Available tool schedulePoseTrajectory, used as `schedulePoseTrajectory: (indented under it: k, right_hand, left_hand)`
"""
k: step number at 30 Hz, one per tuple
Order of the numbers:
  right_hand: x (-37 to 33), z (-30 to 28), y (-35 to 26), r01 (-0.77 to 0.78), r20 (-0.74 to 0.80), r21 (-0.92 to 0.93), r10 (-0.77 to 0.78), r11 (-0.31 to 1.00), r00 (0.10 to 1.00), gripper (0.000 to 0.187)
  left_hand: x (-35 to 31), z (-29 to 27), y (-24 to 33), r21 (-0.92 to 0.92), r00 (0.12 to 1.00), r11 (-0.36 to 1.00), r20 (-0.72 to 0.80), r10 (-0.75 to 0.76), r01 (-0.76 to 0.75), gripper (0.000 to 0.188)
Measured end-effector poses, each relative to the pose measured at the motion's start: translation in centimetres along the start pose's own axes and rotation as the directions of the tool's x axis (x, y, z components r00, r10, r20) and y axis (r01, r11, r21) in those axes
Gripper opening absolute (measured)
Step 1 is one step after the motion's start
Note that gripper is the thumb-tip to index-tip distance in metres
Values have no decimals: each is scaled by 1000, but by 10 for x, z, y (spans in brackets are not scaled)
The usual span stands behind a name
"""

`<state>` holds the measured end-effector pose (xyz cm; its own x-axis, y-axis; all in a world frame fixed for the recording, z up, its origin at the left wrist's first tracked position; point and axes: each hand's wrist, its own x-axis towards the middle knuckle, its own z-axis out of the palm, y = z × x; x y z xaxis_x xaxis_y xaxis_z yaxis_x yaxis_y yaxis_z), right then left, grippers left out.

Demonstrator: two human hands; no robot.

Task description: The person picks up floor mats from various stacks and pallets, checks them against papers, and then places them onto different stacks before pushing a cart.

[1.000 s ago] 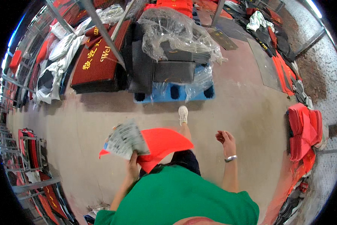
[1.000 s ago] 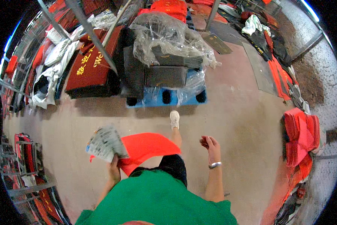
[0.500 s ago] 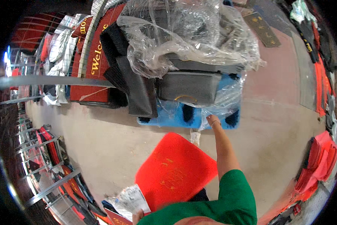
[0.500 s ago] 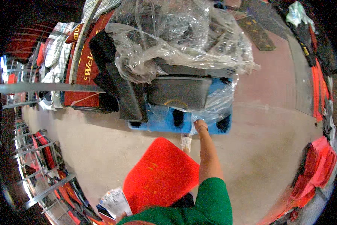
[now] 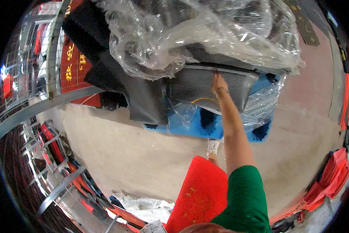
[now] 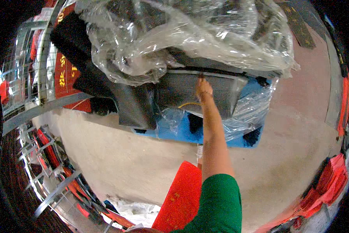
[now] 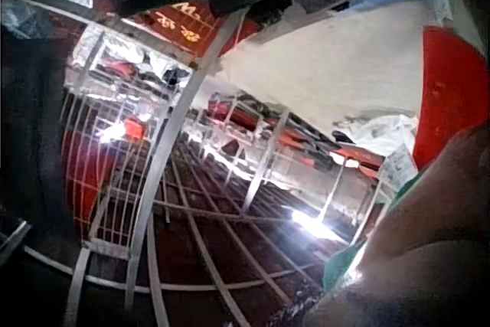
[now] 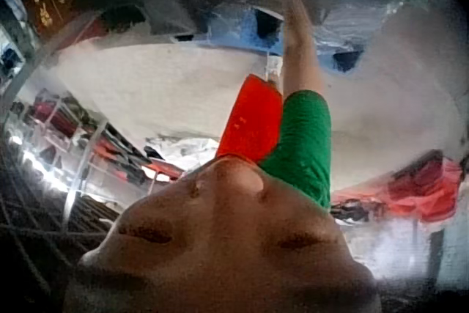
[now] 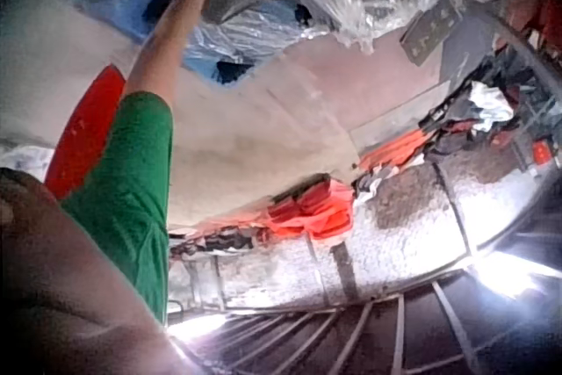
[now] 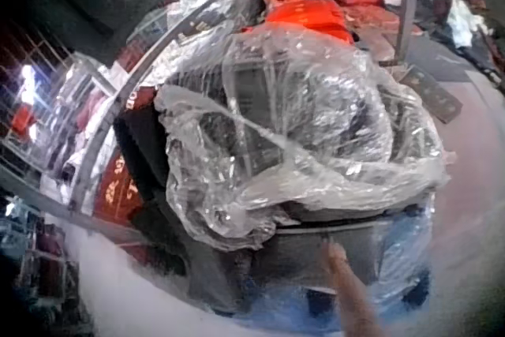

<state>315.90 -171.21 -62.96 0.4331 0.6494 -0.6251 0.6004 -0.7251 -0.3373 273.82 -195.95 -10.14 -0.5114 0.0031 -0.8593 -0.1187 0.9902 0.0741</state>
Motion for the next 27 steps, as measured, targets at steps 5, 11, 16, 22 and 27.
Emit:
schedulePoseTrajectory:
  k: [5,11,16,22,27]
  right_hand:
    - [65,4,28,-239,161,156,214,959,963,42]
    - [-73,-40,-30,214,192,-558,-127,802,973,20]
    - [-219,-74,-42,474,52,-486,-517,734,854,24]
    - [-405,-168,-154,303,154,-390,-263,869,952,20]
    - [-514,-185,-272,383,71,-647,-448,659,891,15]
  left_hand:
    - [21,-11,28,-13,998,999,48,-42,43,33]
    - [7,-42,43,-124,995,992,95,-23,34,34]
    - [0,-100,40,-276,986,961,162,34,13,36]
    - [22,-205,24,-598,967,799,169,192,-54,37]
    - [55,-309,21,-917,911,386,72,406,-100,39]
